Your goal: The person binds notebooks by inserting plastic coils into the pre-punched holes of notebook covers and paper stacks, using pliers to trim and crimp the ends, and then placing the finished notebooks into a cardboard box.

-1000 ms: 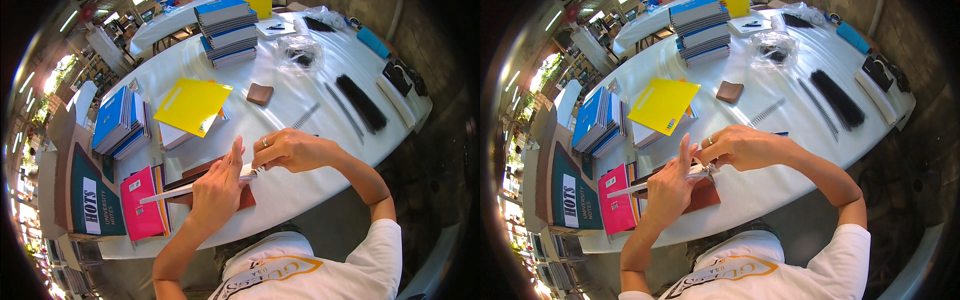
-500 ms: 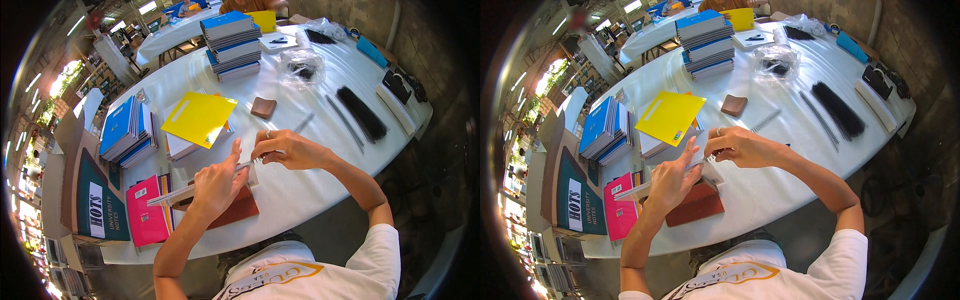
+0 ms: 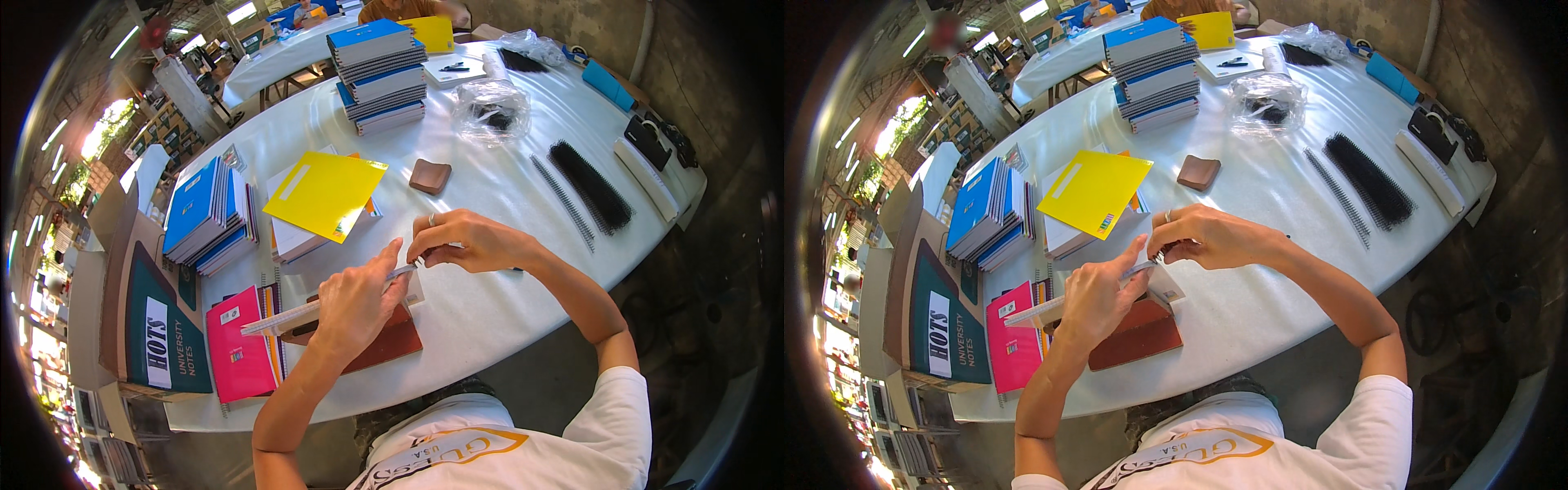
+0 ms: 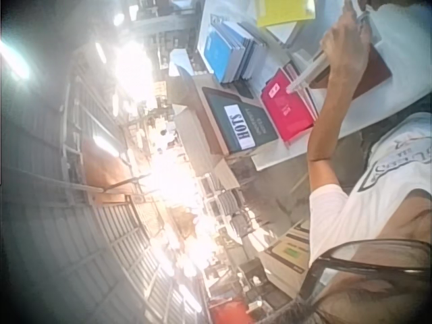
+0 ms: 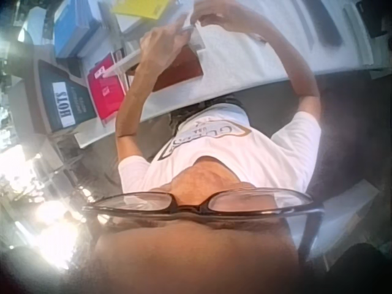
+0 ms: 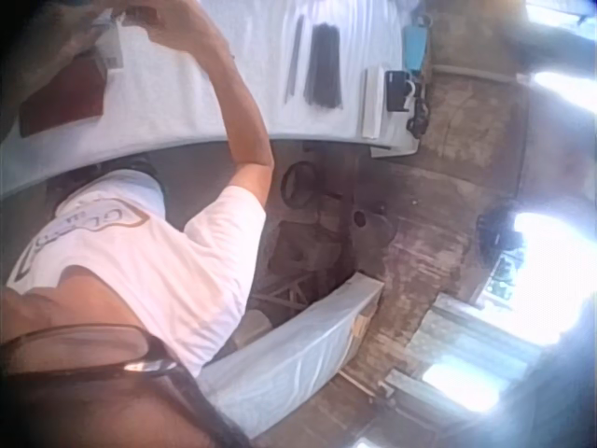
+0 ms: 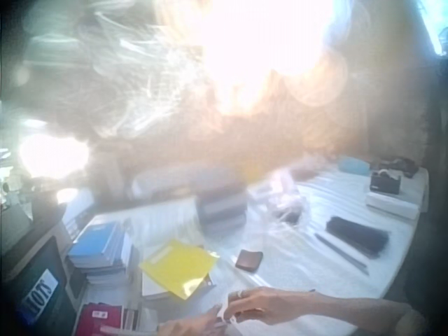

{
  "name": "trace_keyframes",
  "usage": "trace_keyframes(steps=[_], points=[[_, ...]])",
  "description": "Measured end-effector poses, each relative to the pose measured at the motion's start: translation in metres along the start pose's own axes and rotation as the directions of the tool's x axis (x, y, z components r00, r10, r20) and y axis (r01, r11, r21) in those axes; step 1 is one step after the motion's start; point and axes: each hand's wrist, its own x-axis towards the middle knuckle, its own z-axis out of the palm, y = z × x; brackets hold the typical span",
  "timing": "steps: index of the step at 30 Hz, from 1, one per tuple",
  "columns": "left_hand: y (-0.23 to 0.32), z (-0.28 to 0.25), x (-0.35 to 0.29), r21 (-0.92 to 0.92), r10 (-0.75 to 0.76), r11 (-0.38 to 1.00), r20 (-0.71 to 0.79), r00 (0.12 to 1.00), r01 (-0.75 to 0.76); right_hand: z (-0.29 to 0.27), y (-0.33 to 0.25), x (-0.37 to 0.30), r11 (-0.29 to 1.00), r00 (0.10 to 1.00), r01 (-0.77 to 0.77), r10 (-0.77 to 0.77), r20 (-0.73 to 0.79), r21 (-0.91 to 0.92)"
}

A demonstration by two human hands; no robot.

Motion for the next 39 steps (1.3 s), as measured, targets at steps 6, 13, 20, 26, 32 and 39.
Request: trace_keyframes(steps=[6,13,20,26,32,39], points=[[-0.002,0.003,0.001,-0.016,0.032,0.999,-0.051,0.998,-0.033,-0.006,-0.015,0.002,0.987,0.995,-0.095,0.097,0.008,-0.128],[0.002,0.002,0.000,0.029,0.057,0.998,-0.024,0.998,-0.057,0.010,-0.028,-0.002,0.965,0.973,-0.208,0.186,-0.139,-0.162],[0.005,0.001,-0.001,0.008,0.056,0.998,0.060,0.997,-0.057,0.005,-0.018,-0.006,0.951,0.998,-0.066,0.059,-0.032,-0.301],[0.002,0.006,0.002,0.001,0.036,0.999,0.008,0.999,-0.036,0.028,-0.009,-0.013,0.978,0.933,-0.012,-0.064,-0.355,-0.206],[-0.005,0.001,0.017,0.098,0.058,0.993,0.069,0.996,-0.065,0.033,0.002,-0.018,0.959,0.939,-0.049,-0.051,-0.339,-0.279],[0.000,-0.014,0.014,0.088,-0.051,0.996,0.236,0.970,0.031,0.010,-0.004,-0.008,0.956,0.956,0.094,-0.165,-0.244,-0.278]])
